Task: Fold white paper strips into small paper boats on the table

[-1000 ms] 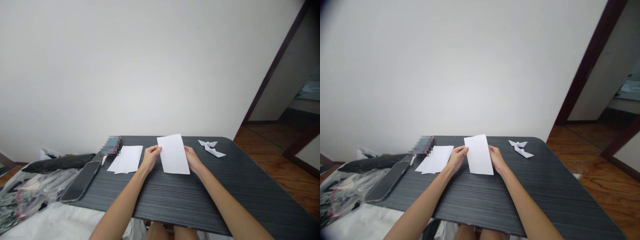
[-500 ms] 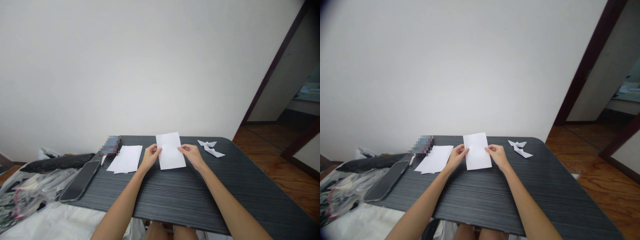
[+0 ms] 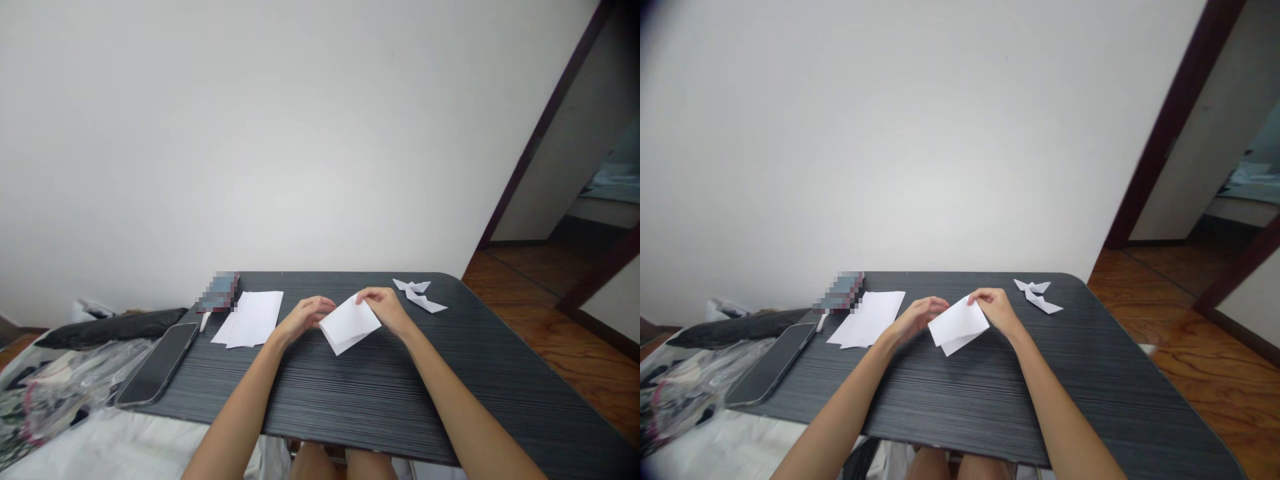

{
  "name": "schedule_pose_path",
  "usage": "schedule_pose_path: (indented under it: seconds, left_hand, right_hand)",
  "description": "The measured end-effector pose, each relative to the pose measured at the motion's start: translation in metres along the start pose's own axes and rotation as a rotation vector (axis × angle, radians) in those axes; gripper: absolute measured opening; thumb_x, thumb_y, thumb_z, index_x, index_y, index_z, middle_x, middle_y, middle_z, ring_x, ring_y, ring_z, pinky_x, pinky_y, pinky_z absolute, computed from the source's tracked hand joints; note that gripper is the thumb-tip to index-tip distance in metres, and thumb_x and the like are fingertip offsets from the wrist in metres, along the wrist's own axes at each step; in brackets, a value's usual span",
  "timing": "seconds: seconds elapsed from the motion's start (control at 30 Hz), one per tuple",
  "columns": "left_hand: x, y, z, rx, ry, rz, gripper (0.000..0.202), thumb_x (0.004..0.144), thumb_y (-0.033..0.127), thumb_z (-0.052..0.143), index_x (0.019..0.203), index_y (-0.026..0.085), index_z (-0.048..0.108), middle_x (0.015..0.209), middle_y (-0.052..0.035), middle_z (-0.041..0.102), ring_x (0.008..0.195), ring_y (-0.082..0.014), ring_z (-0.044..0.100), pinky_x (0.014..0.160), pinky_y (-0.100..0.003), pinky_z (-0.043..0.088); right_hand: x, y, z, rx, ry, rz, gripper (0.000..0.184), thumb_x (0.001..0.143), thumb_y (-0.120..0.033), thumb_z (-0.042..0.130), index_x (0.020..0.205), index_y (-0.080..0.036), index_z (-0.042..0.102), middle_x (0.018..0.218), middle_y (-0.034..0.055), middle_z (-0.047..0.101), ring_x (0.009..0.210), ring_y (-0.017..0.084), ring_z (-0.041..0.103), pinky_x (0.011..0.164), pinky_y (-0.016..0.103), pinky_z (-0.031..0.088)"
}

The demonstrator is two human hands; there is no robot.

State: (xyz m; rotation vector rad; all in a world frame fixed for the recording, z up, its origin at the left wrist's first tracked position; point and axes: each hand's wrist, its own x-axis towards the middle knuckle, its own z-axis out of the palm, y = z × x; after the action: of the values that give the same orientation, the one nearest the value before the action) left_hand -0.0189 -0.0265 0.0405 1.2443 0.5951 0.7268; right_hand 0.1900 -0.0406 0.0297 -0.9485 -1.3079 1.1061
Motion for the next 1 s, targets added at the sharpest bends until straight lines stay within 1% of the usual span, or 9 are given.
schedule_pose_path:
  seconds: [0.2,0.33,0.4,0.53,0.63,0.73,0.8,0.87,1.0]
  left_hand:
    - [0.002,-0.011,0.011,0.056,-0.129,-0.182,0.052,0.061,0.026,0.067,0.109,0.013,0.052,0.087,-0.0095,0.062,0.071,-0.0155,0.058,0.063,-0.024,0.042]
    - [0.004,-0.009,0.012,-0.060,-0.021,-0.069,0.049,0.063,0.021,0.066,0.109,0.013,0.050,0.087,-0.0087,0.062,0.069,-0.0142,0.057,0.062,-0.023,0.042]
    - [0.005,-0.008,0.012,-0.176,0.017,-0.020,0.047,0.064,0.021,0.064,0.109,0.013,0.050,0.084,-0.0076,0.061,0.066,-0.0129,0.056,0.060,-0.022,0.042]
    - [0.005,-0.007,0.016,-0.369,-0.044,-0.031,0.042,0.067,0.024,0.061,0.106,0.013,0.051,0.067,-0.0035,0.057,0.052,-0.0095,0.050,0.051,-0.022,0.040]
    - [0.004,-0.009,0.022,-0.435,-0.088,-0.056,0.040,0.069,0.024,0.058,0.107,0.015,0.051,0.064,-0.0020,0.054,0.049,-0.0086,0.047,0.047,-0.021,0.037]
    - [0.003,-0.011,0.028,-0.422,-0.110,-0.086,0.039,0.068,0.025,0.059,0.106,0.016,0.052,0.069,-0.0027,0.057,0.056,-0.0106,0.052,0.053,-0.023,0.039]
    - [0.004,-0.014,0.031,-0.345,-0.119,-0.109,0.036,0.067,0.026,0.062,0.101,0.015,0.055,0.072,-0.0044,0.060,0.061,-0.0124,0.055,0.060,-0.024,0.040]
    - [0.007,-0.018,0.032,-0.209,-0.077,-0.115,0.033,0.065,0.028,0.064,0.093,0.012,0.059,0.072,-0.0061,0.062,0.063,-0.0135,0.056,0.063,-0.025,0.040]
    - [0.013,-0.022,0.028,-0.039,0.154,-0.028,0.040,0.066,0.045,0.058,0.078,0.007,0.063,0.067,-0.0080,0.063,0.059,-0.0134,0.055,0.059,-0.024,0.039]
  right_hand:
    - [-0.002,-0.001,0.015,-0.060,-0.119,-0.005,0.013,0.067,-0.026,0.056,0.064,-0.015,0.063,0.064,0.0021,0.061,0.051,0.009,0.051,0.046,0.020,0.036]
    - [0.001,-0.005,0.007,0.121,-0.029,-0.034,0.030,0.073,-0.028,0.051,0.102,-0.019,0.055,0.082,0.0050,0.063,0.068,0.013,0.058,0.062,0.026,0.044]
    - [0.001,-0.009,0.003,0.191,-0.036,-0.055,0.034,0.073,-0.026,0.053,0.106,-0.022,0.051,0.092,0.0060,0.061,0.074,0.014,0.058,0.065,0.027,0.045]
    - [-0.003,-0.014,0.006,0.149,-0.164,-0.113,0.029,0.068,-0.024,0.060,0.096,-0.022,0.055,0.103,0.0058,0.055,0.087,0.016,0.054,0.068,0.027,0.044]
    - [-0.004,-0.012,0.012,0.056,-0.196,-0.138,0.020,0.067,-0.026,0.062,0.085,-0.021,0.059,0.106,0.0045,0.054,0.098,0.017,0.049,0.079,0.028,0.041]
    - [-0.004,-0.008,0.014,0.008,-0.171,-0.107,0.016,0.066,-0.029,0.062,0.079,-0.019,0.061,0.108,0.0044,0.053,0.103,0.018,0.046,0.085,0.029,0.037]
    - [-0.004,-0.006,0.014,0.009,-0.200,-0.048,0.018,0.068,-0.032,0.061,0.079,-0.018,0.061,0.101,0.0048,0.057,0.096,0.017,0.050,0.082,0.029,0.039]
    - [-0.004,-0.005,0.013,-0.012,-0.241,0.009,0.019,0.068,-0.034,0.060,0.078,-0.017,0.061,0.086,0.0040,0.061,0.082,0.016,0.055,0.075,0.029,0.041]
    - [-0.004,-0.007,0.010,-0.103,-0.220,0.038,0.019,0.066,-0.033,0.061,0.072,-0.014,0.061,0.069,0.0016,0.061,0.065,0.013,0.054,0.063,0.026,0.041]
